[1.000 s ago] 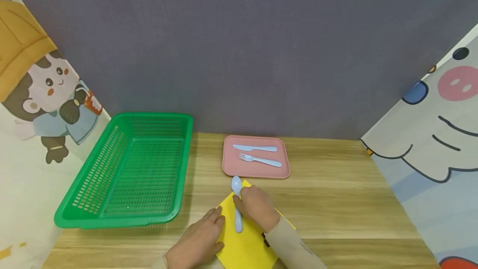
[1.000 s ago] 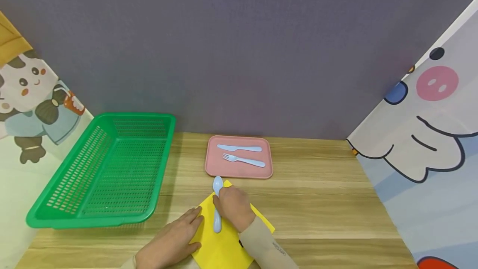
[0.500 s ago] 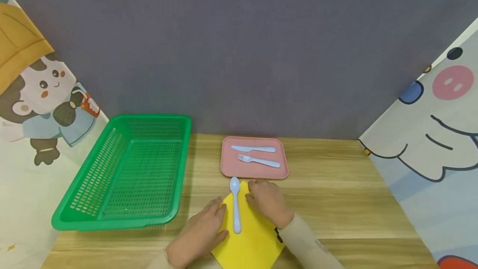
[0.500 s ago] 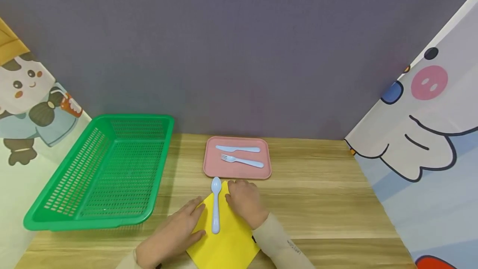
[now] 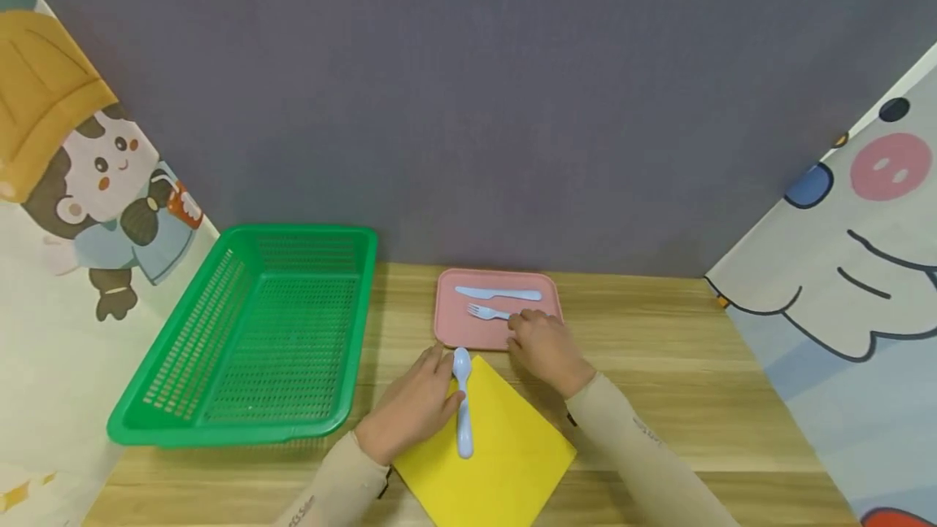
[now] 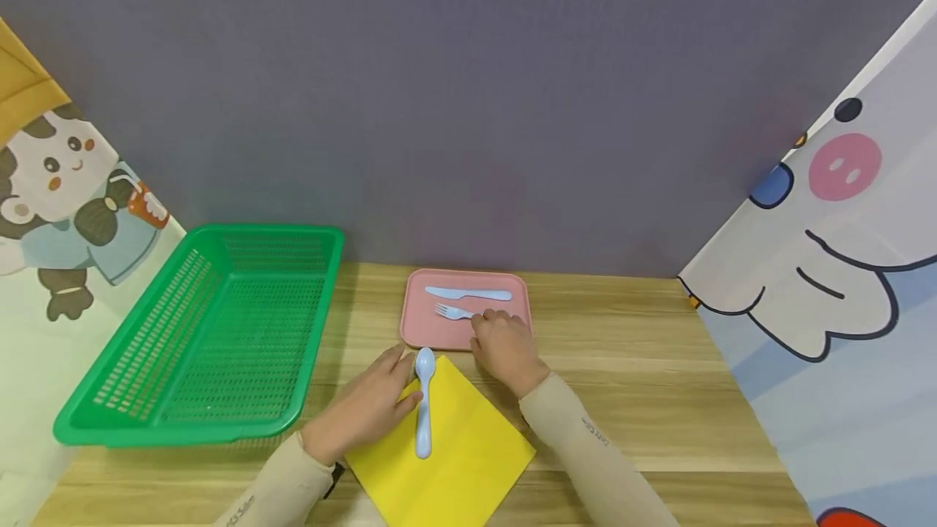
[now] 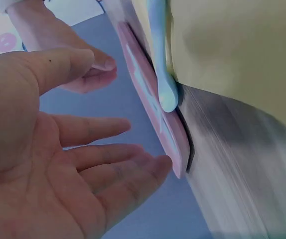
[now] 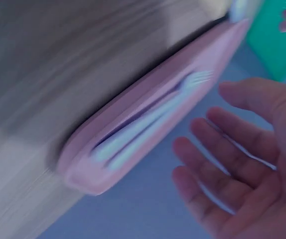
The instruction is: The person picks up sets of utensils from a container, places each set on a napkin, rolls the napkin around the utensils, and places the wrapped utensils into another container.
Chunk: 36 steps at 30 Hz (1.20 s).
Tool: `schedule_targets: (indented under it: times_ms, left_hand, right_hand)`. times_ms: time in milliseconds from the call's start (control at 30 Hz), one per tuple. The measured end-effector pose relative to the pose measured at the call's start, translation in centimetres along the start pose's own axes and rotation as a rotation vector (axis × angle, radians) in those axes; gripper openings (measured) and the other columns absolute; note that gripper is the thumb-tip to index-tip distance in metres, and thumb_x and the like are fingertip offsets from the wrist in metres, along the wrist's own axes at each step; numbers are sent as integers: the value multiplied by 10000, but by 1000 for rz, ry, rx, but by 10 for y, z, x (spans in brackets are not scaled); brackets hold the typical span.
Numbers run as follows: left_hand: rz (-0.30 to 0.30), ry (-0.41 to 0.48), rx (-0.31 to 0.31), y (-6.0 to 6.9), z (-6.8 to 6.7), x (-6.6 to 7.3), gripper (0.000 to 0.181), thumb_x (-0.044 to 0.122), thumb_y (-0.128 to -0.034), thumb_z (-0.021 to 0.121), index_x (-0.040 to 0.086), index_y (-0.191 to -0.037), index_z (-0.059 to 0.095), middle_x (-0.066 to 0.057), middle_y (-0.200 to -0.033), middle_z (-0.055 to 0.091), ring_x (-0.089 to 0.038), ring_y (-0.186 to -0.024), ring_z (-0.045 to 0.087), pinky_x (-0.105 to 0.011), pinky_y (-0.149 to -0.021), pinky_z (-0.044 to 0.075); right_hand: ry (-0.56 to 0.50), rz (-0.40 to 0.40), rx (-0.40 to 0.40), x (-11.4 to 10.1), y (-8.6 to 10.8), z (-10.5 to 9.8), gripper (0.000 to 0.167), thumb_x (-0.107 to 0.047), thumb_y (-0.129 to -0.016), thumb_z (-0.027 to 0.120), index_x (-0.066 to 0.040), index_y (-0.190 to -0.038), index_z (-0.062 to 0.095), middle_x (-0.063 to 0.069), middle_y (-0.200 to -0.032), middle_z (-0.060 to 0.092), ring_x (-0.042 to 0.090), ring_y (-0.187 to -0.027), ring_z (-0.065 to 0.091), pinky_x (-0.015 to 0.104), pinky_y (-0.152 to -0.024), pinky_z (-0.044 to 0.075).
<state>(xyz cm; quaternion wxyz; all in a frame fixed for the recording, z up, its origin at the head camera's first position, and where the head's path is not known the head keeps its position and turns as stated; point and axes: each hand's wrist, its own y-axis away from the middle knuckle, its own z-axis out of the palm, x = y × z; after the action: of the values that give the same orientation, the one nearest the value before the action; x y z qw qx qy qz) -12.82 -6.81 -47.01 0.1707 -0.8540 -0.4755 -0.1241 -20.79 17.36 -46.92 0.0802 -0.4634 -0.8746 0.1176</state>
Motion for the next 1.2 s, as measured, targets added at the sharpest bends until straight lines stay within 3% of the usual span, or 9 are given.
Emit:
schedule_targets:
  times_ms: [200,400,600,1000,1200]
  left_hand:
    - [-43,26,-75,-20,5,-7,492,191,-1015,584,-163,-1345,495,-352,-1440,423,-430,-1358,415,-482,-1112,364]
    - [-77,12,-119,-31,11,-15,441,145,-1034,531,-169,-1342,496,-335,-1440,436,-412,-1378,396,-479,-1134,332]
    - [-80,5,-148,-32,13,-21,402,62,-1025,502,-190,-1338,484,-338,-1413,464,-409,-1372,405,-462,-1140,329]
    - [-97,11,-148,-33,17,-26,404,74,-1036,492,-187,-1344,486,-335,-1422,457,-395,-1382,397,-447,-1138,334]
    - [-66,29,-93,-23,19,-25,445,97,-1044,488,-189,-1381,438,-356,-1446,412,-421,-1373,396,-469,-1132,334]
  right_hand:
    - [-32,-4,-53,24,-25,16,117,-88,-857,746,-70,-816,638,42,-746,578,236,-717,608,376,-616,545]
    - [-41,45,-162,29,-38,28,82,-140,-886,715,-103,-837,660,10,-756,577,216,-732,598,391,-626,536]
    - [-13,65,-222,26,-41,33,92,-190,-910,717,-124,-874,663,15,-799,597,211,-774,615,389,-648,551]
    - [27,11,-186,24,-44,39,49,-143,-911,728,-107,-892,701,38,-833,641,239,-805,660,426,-704,566]
    - [42,-7,-215,24,-43,38,47,-146,-928,716,-100,-927,706,44,-856,647,239,-817,660,424,-713,567]
